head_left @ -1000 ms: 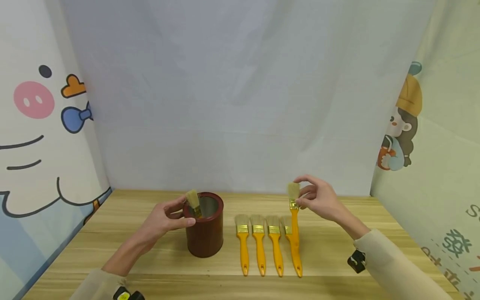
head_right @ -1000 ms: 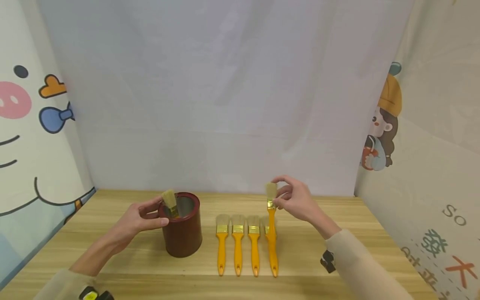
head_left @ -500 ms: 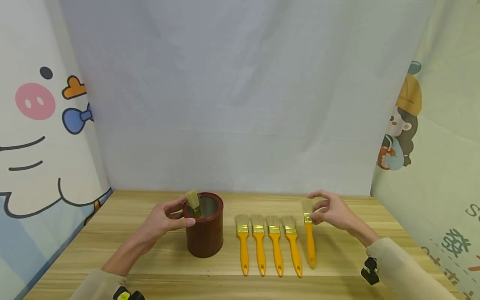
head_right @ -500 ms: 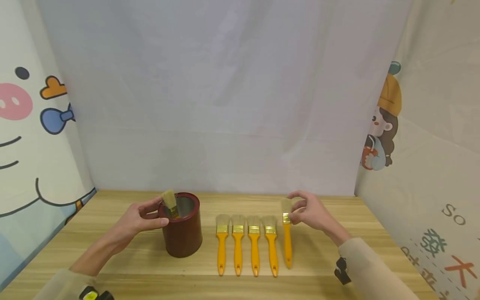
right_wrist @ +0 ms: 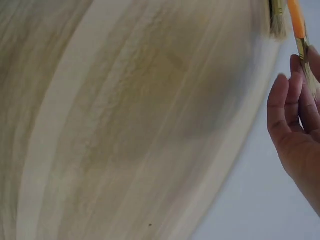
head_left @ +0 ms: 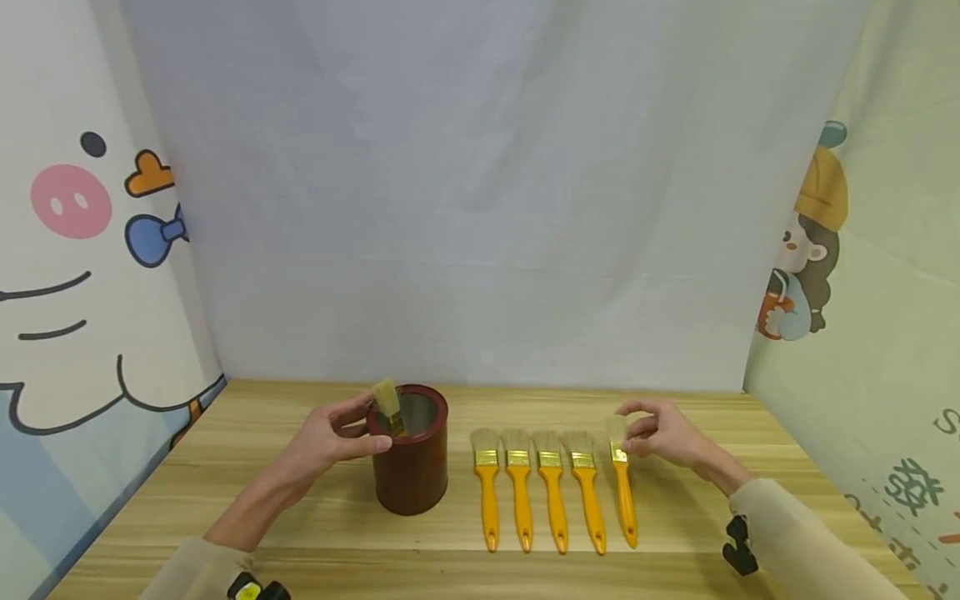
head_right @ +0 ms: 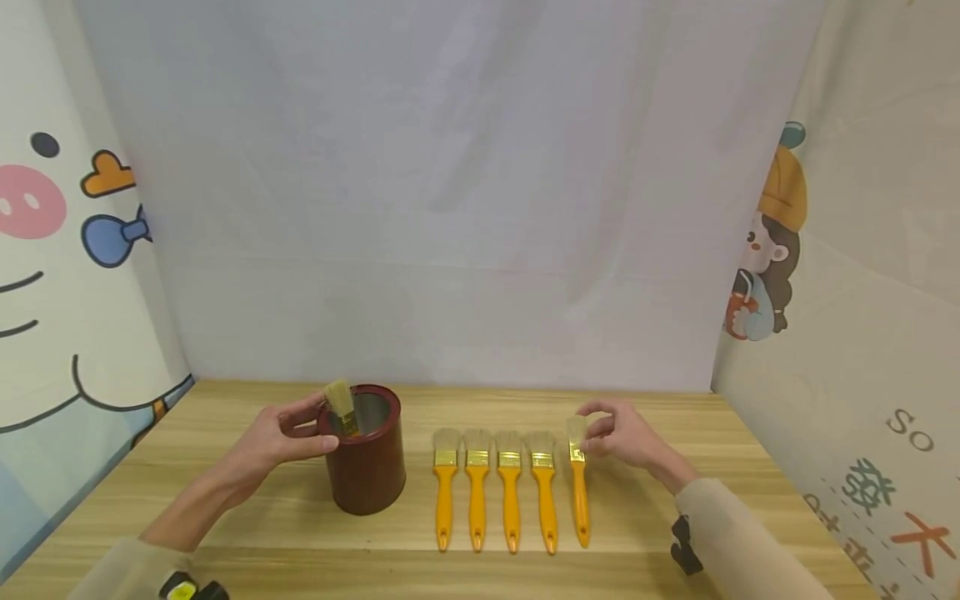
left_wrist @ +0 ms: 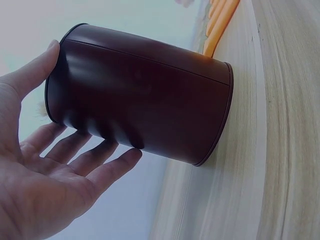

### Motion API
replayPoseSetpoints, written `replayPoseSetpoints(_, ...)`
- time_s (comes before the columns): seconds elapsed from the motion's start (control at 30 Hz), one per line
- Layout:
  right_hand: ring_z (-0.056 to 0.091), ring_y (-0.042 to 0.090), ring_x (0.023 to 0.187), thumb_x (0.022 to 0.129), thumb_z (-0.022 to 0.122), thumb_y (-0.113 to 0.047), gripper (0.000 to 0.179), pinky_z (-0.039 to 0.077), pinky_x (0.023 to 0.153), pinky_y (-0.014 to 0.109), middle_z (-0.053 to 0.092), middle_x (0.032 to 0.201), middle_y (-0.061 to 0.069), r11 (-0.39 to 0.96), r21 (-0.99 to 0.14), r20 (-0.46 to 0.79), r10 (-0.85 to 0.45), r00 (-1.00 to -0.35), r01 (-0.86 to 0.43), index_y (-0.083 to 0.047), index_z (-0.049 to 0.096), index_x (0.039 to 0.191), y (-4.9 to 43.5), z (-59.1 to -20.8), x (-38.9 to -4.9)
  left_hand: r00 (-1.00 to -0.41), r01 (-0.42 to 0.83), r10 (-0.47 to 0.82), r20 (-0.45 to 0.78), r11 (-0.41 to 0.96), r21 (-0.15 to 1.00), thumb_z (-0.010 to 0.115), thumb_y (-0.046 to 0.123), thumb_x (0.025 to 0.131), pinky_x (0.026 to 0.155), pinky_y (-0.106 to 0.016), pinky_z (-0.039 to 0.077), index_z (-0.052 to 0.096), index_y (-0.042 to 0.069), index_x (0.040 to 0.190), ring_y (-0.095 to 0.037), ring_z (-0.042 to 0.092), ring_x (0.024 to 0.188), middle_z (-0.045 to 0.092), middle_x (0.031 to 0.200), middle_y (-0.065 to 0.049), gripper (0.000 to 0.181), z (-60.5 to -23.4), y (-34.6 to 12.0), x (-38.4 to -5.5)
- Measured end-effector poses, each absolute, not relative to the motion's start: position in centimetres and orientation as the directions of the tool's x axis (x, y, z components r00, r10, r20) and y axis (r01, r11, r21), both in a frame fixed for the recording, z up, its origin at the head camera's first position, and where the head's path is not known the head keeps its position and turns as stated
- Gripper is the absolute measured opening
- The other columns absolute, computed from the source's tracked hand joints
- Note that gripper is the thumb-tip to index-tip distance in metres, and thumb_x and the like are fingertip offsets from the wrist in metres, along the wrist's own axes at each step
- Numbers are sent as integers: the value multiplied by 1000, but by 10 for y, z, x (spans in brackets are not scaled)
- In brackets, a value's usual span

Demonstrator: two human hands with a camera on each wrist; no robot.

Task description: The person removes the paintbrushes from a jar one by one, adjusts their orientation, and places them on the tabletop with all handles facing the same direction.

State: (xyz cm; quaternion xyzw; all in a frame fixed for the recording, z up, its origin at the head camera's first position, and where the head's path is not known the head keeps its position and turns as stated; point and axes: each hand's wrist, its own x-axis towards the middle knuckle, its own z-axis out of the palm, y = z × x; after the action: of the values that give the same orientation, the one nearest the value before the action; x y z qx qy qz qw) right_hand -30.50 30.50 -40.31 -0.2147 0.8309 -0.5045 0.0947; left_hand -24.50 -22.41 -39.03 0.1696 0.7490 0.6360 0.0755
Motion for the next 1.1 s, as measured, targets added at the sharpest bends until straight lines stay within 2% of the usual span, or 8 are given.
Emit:
replayPoseSetpoints(0.17, 71, 26, 91, 93, 74, 6, 53, 61, 77, 36, 74, 103, 22, 432, -870, 27, -439, -898, -237, 17, 50, 139, 306, -411, -308, -932, 158, 346, 104, 132, 979, 79, 21, 97, 110, -49, 49, 28, 3, 166, -48, 38, 146, 29, 167, -26, 88, -389, -223, -245)
replayPoseSetpoints(0.27, 71, 26, 90, 93, 74, 6, 52, 60, 73, 33, 74, 102, 20, 447, -863, 18, -437, -899, -234, 17, 51, 138, 305, -415, -310, -933, 159, 345, 105, 133, 978, 79, 20, 97, 110, -49, 49, 29, 3, 166, -48, 38, 146, 28, 167, -25, 87, -390, -223, -245)
replayPoseSetpoints(0.5, 70, 26, 86, 93, 76, 3, 48, 58, 69, 33, 73, 98, 16, 492, -836, 10, -432, -902, -245, 17, 55, 133, 302, -420, -311, -933, 159, 345, 105, 132, 978, 79, 20, 97, 110, -48, 49, 28, 1, 165, -49, 38, 146, 22, 170, -24, 87, -390, -223, -245)
replayPoseSetpoints(0.7, 70, 28, 87, 91, 78, 3, 47, 58, 68, 34, 73, 100, 19, 516, -816, 16, -428, -904, -259, 18, 57, 131, 300, -423, -312, -935, 152, 341, 98, 136, 979, 79, 21, 97, 110, -49, 48, 27, 0, 166, -48, 38, 146, 21, 170, -24, 89, -390, -223, -244)
replayPoseSetpoints(1.1, 69, 27, 85, 88, 78, 6, 46, 57, 67, 31, 73, 99, 20, 522, -802, 45, -433, -900, -291, 19, 59, 128, 299, -426, -315, -935, 161, 338, 106, 139, 977, 80, 22, 96, 110, -50, 48, 29, 3, 166, -47, 40, 146, 31, 166, -25, 88, -389, -222, -244)
